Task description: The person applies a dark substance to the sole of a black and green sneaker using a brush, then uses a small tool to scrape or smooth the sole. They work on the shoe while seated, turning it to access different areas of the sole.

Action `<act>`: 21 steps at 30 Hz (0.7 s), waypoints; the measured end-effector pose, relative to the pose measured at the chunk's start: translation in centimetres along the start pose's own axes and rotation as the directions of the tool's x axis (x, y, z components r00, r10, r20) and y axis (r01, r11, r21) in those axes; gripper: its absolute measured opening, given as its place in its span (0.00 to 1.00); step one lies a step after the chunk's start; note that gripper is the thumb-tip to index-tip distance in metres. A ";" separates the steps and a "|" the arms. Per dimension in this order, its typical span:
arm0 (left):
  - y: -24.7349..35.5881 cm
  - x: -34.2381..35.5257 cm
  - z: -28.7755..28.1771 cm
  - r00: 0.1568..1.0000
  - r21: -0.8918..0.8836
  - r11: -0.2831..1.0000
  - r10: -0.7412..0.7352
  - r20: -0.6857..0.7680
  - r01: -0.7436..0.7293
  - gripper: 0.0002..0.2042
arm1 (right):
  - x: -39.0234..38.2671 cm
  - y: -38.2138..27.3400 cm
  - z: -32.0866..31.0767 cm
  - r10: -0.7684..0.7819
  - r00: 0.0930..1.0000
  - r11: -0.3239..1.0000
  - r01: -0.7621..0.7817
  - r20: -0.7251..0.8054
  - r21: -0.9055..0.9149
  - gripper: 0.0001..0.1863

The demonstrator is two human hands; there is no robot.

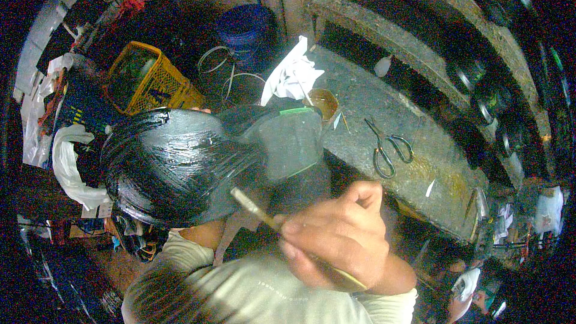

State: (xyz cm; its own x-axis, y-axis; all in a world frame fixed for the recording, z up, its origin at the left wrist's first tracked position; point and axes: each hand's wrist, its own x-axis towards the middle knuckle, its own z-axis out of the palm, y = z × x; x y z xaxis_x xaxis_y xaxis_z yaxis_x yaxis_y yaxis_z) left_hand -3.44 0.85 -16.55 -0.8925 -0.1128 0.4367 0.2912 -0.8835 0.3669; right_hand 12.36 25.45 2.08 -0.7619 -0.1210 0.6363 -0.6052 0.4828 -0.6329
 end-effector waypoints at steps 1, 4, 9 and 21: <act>-0.1 0.0 0.0 1.000 -0.003 1.000 -0.001 -0.005 0.001 0.40 | 0.0 -0.1 0.0 -0.003 1.000 1.000 0.003 -0.002 0.027 0.11; -0.3 -0.5 0.1 1.000 0.010 1.000 -0.017 -0.019 0.017 0.40 | 0.1 0.2 -0.1 0.017 0.999 0.998 -0.015 -0.031 0.064 0.10; -0.9 -1.2 0.4 0.998 0.051 0.997 -0.047 -0.051 0.049 0.39 | 0.1 0.9 0.5 0.016 0.998 0.995 -0.009 -0.063 0.104 0.09; -3.5 -4.0 3.2 0.968 0.186 0.954 -0.214 -0.132 0.236 0.38 | 2.2 4.7 0.3 0.075 0.997 0.908 -0.055 -0.031 0.414 0.10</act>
State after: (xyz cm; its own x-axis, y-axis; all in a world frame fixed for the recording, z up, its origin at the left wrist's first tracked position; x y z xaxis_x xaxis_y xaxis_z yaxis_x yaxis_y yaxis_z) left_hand 0.27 5.85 -16.93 -0.9716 0.0198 0.2358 0.1310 -0.7850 0.6055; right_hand 7.79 27.20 0.39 -0.7974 -0.0580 0.6006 -0.6034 0.0859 -0.7928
